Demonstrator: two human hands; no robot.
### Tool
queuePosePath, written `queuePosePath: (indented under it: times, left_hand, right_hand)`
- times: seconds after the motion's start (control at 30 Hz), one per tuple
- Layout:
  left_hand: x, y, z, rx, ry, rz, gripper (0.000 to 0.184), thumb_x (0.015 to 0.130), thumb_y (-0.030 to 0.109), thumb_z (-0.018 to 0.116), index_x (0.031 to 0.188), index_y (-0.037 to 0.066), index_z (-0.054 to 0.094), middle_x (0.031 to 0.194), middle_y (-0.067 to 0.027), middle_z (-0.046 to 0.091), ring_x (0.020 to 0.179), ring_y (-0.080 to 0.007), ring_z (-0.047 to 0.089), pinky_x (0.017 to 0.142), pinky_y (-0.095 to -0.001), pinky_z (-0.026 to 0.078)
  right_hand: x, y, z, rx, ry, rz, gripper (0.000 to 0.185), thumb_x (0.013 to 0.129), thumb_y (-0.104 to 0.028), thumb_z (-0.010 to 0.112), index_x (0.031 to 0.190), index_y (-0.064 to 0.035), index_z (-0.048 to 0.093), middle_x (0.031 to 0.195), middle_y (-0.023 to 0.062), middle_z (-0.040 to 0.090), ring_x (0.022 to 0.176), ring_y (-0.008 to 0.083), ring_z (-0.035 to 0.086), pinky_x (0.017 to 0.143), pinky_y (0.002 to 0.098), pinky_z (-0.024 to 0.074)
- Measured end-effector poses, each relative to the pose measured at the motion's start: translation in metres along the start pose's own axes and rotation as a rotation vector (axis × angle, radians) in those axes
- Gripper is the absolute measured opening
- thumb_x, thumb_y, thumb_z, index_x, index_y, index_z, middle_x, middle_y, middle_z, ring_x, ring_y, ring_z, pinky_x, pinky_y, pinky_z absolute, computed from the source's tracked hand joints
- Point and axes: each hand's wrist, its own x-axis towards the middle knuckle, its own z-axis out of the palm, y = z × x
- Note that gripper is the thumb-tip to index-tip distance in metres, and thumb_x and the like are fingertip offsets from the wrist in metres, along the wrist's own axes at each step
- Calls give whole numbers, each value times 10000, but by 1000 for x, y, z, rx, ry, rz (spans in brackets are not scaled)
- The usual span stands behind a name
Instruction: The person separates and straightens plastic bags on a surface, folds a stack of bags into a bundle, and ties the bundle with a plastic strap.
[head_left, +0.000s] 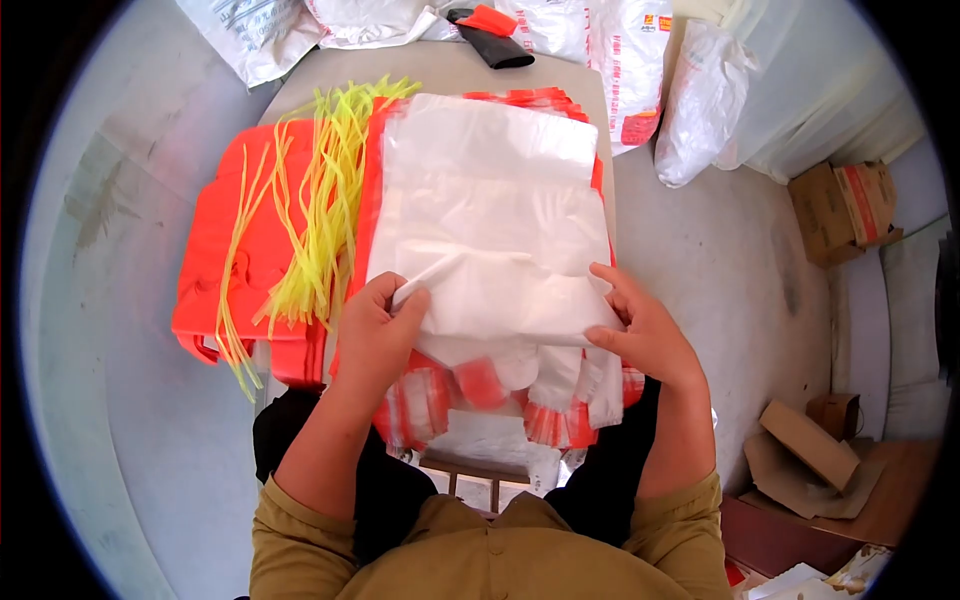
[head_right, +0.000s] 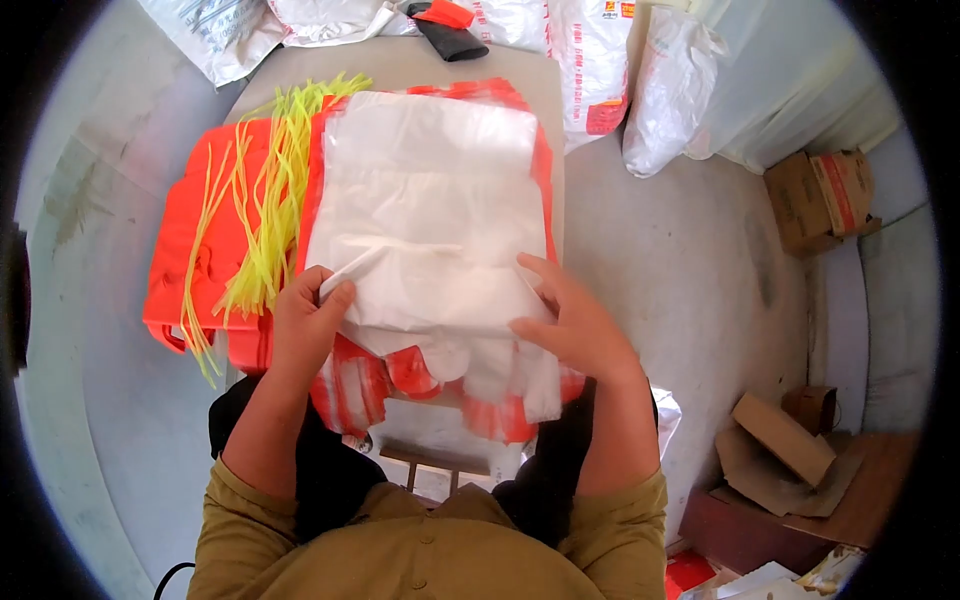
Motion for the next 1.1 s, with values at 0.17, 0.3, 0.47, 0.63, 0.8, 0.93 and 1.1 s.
queuePosePath:
  times: [0.17,0.3,0.47,0.63,0.8,0.93,1.1]
  left_hand:
    - [1,5,3,-4,52,8,216,970,177,713,868,-5,658,694,39,537,667,-42,471,585,-259,382]
    - [5,-3,-4,61,35,21,222,975,183,718,868,1,649,700,33,538,668,-55,473,596,-264,384]
    - [11,1,-6,208,30,39,244,984,195,717,848,9,635,700,40,545,658,-49,467,585,-262,378]
    - [11,3,-9,287,28,50,293,974,224,728,824,-13,642,671,21,546,640,-59,479,576,-277,388]
    - [9,-3,-12,275,20,12,312,964,252,726,853,-33,666,640,-59,563,597,-122,502,567,-330,408]
    - [7,-3,-13,310,29,21,334,967,267,719,830,-29,648,628,-81,555,581,-163,516,565,-349,409]
    - [5,10,-13,685,52,207,408,952,322,717,741,-2,587,622,-139,563,606,-331,568,583,-462,441]
  right_hand:
    - [9,43,18,140,187,-150,574,932,-72,691,1476,-73,505,988,68,653,902,133,595,820,297,503]
    - [7,34,23,182,224,-97,471,939,-76,678,1390,-77,544,956,70,660,878,127,592,793,295,503]
    - [9,29,21,169,203,6,398,948,-72,659,1334,-56,559,974,72,676,897,136,605,813,304,508]
    - [12,39,19,204,201,10,334,958,-82,647,1284,-39,591,1029,99,714,927,147,635,827,317,518]
    - [13,32,19,44,229,-9,288,971,-149,636,1237,-37,626,1041,154,734,947,226,686,859,355,529]
    - [12,18,19,-165,287,-6,297,974,-214,630,1221,-51,648,1061,182,736,969,326,707,877,401,533]
    - [10,-2,15,-443,289,21,290,965,-258,641,1180,-65,670,1068,185,733,972,382,696,859,448,536]
